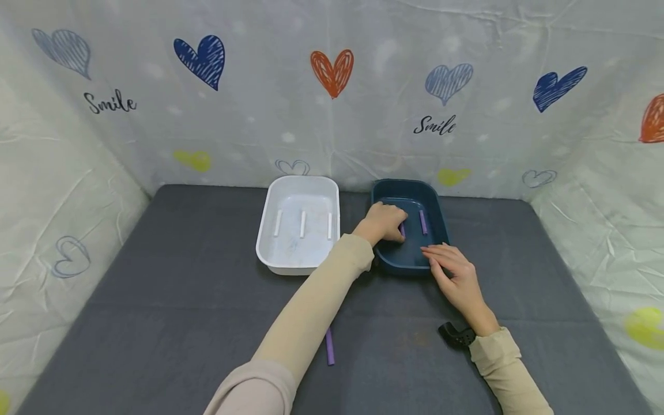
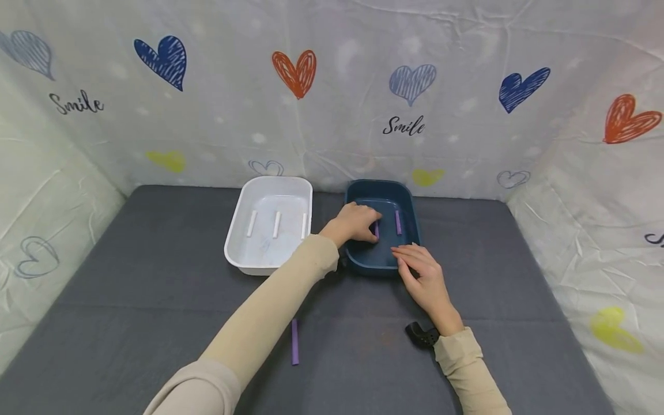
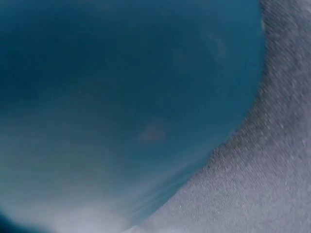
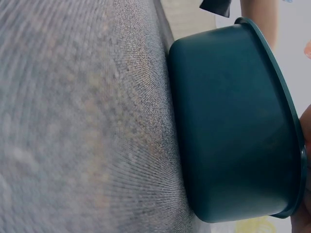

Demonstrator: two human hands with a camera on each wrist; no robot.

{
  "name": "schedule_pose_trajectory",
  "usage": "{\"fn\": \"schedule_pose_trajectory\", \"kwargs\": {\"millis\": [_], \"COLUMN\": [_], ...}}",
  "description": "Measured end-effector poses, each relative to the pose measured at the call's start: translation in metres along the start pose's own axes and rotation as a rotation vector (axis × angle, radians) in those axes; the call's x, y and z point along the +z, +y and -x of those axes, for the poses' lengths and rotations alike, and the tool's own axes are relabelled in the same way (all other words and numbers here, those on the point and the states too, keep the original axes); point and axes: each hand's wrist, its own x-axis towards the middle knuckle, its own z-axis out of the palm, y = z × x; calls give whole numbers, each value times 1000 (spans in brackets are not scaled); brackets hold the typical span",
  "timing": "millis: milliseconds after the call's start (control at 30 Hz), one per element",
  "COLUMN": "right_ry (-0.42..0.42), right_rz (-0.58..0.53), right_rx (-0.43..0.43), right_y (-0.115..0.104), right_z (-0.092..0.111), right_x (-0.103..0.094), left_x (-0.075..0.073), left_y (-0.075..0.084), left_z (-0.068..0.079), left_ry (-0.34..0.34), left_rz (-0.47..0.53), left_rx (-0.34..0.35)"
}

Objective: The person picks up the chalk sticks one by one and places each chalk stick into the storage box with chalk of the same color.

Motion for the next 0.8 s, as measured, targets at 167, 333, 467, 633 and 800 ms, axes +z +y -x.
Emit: {"fn": "schedule_pose_trajectory", "kwargs": {"millis": [167, 333, 467, 633, 800], "right_ry": [-13, -11, -8, -4, -4], "right_rz": [13, 14, 5, -1, 6], "right_rx": [5, 6, -1, -5, -3], "right_y": [-2, -2, -2, -2, -2], "right_z": [-1, -2, -2, -1, 0], "right_x": [1, 1, 2, 1, 0], "left_x": [0, 0, 0, -4, -8], "left_y": [-3, -4, -4, -6, -7], "left_z": [1, 1, 3, 10, 18], "left_ry": [7, 33, 57, 90, 124], "left_rz": [-17, -14, -4, 68, 105], "left_rx": [13, 11, 5, 12, 26]}}
